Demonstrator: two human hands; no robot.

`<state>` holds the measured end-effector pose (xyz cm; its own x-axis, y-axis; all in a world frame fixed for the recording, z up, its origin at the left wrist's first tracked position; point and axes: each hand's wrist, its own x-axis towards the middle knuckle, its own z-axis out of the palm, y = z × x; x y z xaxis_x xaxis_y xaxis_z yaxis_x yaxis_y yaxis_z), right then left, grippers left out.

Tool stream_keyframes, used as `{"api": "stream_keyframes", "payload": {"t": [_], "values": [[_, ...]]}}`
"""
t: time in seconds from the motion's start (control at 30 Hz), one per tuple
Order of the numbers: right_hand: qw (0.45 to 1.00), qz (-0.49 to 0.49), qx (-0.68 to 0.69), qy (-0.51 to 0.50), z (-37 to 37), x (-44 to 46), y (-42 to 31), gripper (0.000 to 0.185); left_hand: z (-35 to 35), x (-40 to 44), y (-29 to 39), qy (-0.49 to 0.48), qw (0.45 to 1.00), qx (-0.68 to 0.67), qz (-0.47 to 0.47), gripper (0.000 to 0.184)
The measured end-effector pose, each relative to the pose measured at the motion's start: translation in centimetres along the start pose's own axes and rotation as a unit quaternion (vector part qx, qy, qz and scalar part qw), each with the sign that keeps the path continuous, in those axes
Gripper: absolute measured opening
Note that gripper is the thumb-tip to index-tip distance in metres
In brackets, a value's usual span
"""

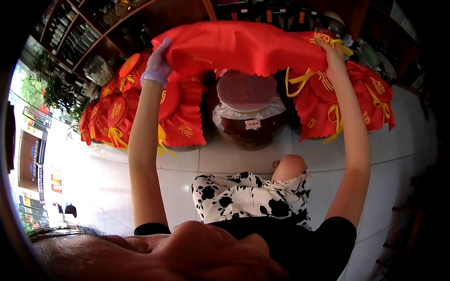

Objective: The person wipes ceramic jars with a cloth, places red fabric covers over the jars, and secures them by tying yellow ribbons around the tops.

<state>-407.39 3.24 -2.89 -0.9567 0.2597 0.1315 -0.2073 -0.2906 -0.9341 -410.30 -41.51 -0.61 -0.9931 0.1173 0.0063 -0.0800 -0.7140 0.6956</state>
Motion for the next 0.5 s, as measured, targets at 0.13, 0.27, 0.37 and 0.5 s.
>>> {"api": "stream_keyframes", "payload": {"t": [0.13, 0.27, 0.37, 0.5], "values": [[0.997, -0.015, -0.071, 0.02, 0.2, -5.0, 1.4, 0.034, -3.1, -1.0, -3.6, 0.124, 0.969, 0.188, -0.097, 0.03], [0.985, 0.102, -0.139, 0.008, -3.5, -9.8, 8.1, 0.042, -10.2, -2.7, -6.6, 0.147, 0.87, 0.441, -0.162, 0.051], [0.974, 0.161, -0.155, 0.031, -4.8, -13.6, 11.4, 0.05, -12.5, -4.5, -9.9, 0.18, 0.863, 0.447, -0.154, 0.05], [0.971, 0.194, -0.14, -0.019, -8.8, -15.0, 16.1, 0.049, -14.8, -7.0, -13.5, 0.185, 0.89, 0.355, -0.219, 0.048]]}}
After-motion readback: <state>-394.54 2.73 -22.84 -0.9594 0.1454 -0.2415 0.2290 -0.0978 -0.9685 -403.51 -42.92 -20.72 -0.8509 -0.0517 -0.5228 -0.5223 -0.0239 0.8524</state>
